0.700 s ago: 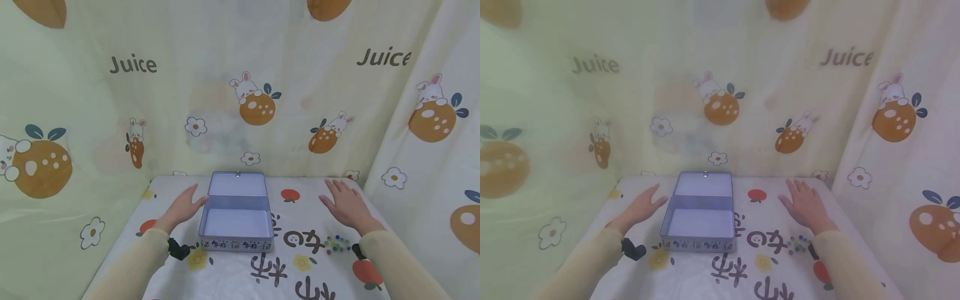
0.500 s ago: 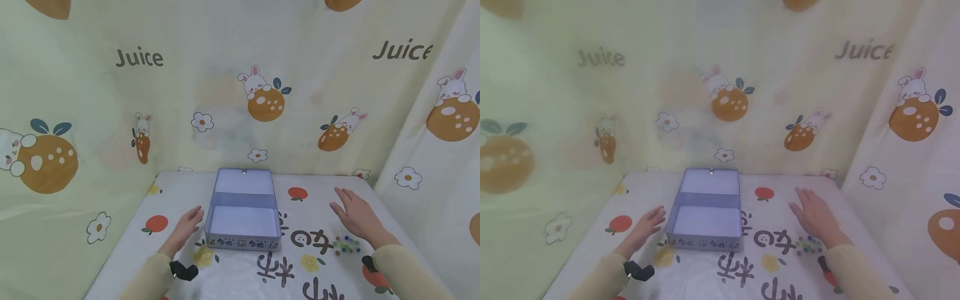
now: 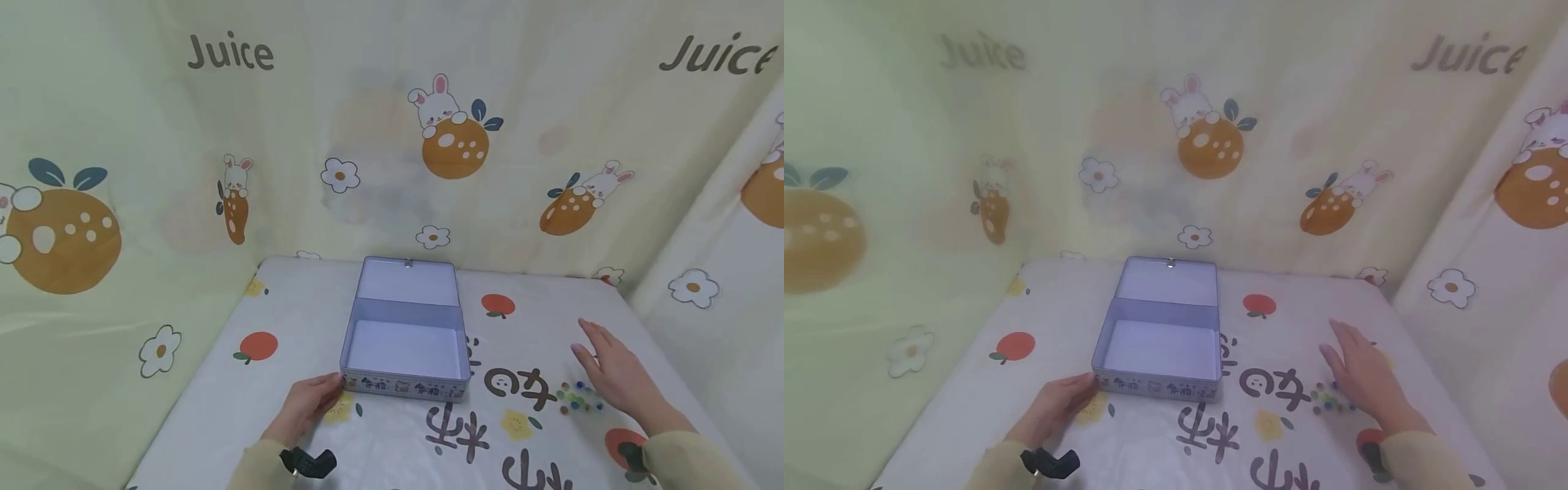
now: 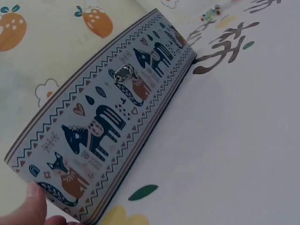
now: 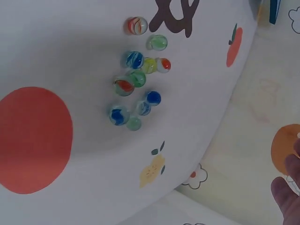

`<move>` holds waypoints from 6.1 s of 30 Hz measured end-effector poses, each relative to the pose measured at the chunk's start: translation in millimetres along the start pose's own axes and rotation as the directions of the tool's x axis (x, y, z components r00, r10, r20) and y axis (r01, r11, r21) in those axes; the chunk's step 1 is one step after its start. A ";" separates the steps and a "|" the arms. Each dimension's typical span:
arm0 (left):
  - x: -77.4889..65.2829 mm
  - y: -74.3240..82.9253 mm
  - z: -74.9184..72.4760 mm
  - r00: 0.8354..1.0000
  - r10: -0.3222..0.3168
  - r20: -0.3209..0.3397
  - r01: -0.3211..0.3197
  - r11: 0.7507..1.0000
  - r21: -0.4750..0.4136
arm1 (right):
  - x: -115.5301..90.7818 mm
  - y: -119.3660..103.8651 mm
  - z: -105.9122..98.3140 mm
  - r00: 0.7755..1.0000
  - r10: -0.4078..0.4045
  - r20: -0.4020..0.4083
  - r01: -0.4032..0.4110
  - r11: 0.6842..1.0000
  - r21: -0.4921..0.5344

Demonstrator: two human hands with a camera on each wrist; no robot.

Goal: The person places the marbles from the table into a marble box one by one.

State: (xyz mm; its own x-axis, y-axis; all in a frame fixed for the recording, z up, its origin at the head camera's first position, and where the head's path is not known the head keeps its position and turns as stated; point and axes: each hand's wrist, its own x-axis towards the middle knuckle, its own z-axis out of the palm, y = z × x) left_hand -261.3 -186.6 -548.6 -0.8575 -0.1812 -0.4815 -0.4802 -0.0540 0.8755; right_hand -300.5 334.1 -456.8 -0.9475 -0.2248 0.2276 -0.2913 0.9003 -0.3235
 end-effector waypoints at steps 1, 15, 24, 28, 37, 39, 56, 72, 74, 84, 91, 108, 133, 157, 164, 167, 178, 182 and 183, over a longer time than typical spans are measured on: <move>0.7 1.8 -0.9 1.000 0.005 -0.010 -0.005 1.000 0.013 | 0.2 1.5 0.4 1.000 0.007 0.004 -0.007 1.000 0.008; -1.1 11.5 -28.9 0.999 -0.030 -0.018 0.030 0.999 -0.023 | -4.2 26.7 24.8 0.962 0.178 0.207 -0.185 0.983 0.015; 3.0 8.6 -17.1 0.998 -0.062 -0.006 0.062 0.997 -0.035 | -17.6 58.5 51.1 0.863 0.376 0.337 -0.400 0.916 0.003; 4.9 8.6 -9.4 0.998 -0.058 0.005 0.058 0.998 -0.026 | -22.1 66.9 54.5 0.850 0.411 0.331 -0.432 0.902 -0.008; 7.8 9.9 -0.1 0.998 -0.063 -0.008 0.063 0.997 -0.038 | -14.4 67.7 52.0 0.882 0.392 0.261 -0.380 0.920 -0.098; 8.0 10.2 -0.9 0.998 -0.069 -0.003 0.068 0.997 -0.041 | -12.7 66.0 51.1 0.883 0.389 0.262 -0.370 0.921 -0.118; 9.4 11.8 -2.2 0.996 -0.087 -0.017 0.086 0.995 -0.052 | -13.3 69.9 57.4 0.853 0.448 0.268 -0.447 0.892 -0.068; 11.8 9.1 -0.8 0.996 -0.088 -0.026 0.086 0.995 -0.041 | -24.8 83.9 34.4 0.885 0.412 0.215 -0.457 0.857 0.237; 11.8 10.6 -2.2 0.996 -0.085 -0.026 0.084 0.996 -0.040 | -25.6 84.1 26.5 0.889 0.397 0.227 -0.454 0.828 0.330; 11.9 14.8 -7.3 0.997 -0.080 -0.024 0.079 0.996 -0.033 | -23.5 72.8 21.4 0.929 0.303 0.211 -0.369 0.741 0.561; 12.4 13.3 -11.2 0.996 -0.090 -0.026 0.089 0.995 -0.041 | 7.4 21.5 37.5 0.954 0.222 0.203 -0.301 0.711 0.636; 17.2 4.6 -2.6 0.995 -0.099 -0.027 0.098 0.994 -0.051 | 102.5 -138.5 94.0 0.968 0.034 0.250 -0.200 0.706 0.680; 15.5 4.0 10.3 0.994 -0.096 -0.042 0.095 0.995 -0.032 | 87.3 -117.6 81.8 0.977 0.073 0.202 -0.193 0.707 0.681; 10.1 6.9 2.4 0.996 -0.083 -0.039 0.082 0.996 -0.039 | -38.7 100.8 44.5 0.814 0.487 0.318 -0.580 0.709 0.400; 12.4 6.5 3.6 0.994 -0.097 -0.054 0.094 0.994 -0.047 | -42.7 108.3 58.0 0.781 0.523 0.343 -0.622 0.707 0.337; 12.6 7.4 3.6 0.994 -0.097 -0.055 0.094 0.994 -0.054 | -42.4 104.8 59.5 0.795 0.501 0.341 -0.596 0.748 0.291; 13.9 6.8 2.0 0.993 -0.109 -0.035 0.108 0.993 -0.038 | -45.1 96.9 58.7 0.795 0.511 0.328 -0.598 0.753 0.275; 15.3 5.2 1.4 0.994 -0.106 -0.036 0.104 0.994 -0.040 | -42.2 89.6 49.3 0.839 0.478 0.260 -0.543 0.766 0.343; 15.3 5.2 1.6 0.994 -0.106 -0.038 0.105 0.994 -0.041 | -40.8 87.2 45.9 0.854 0.460 0.242 -0.519 0.775 0.359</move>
State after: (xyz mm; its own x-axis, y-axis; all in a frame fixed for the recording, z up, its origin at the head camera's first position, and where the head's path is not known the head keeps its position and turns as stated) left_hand -277.2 -188.1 -551.4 -0.7938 -0.2120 -0.5700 -0.5594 -0.1133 0.8211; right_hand -293.3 404.7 -536.5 -0.9754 0.1318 -0.1769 0.2188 0.6807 -0.6991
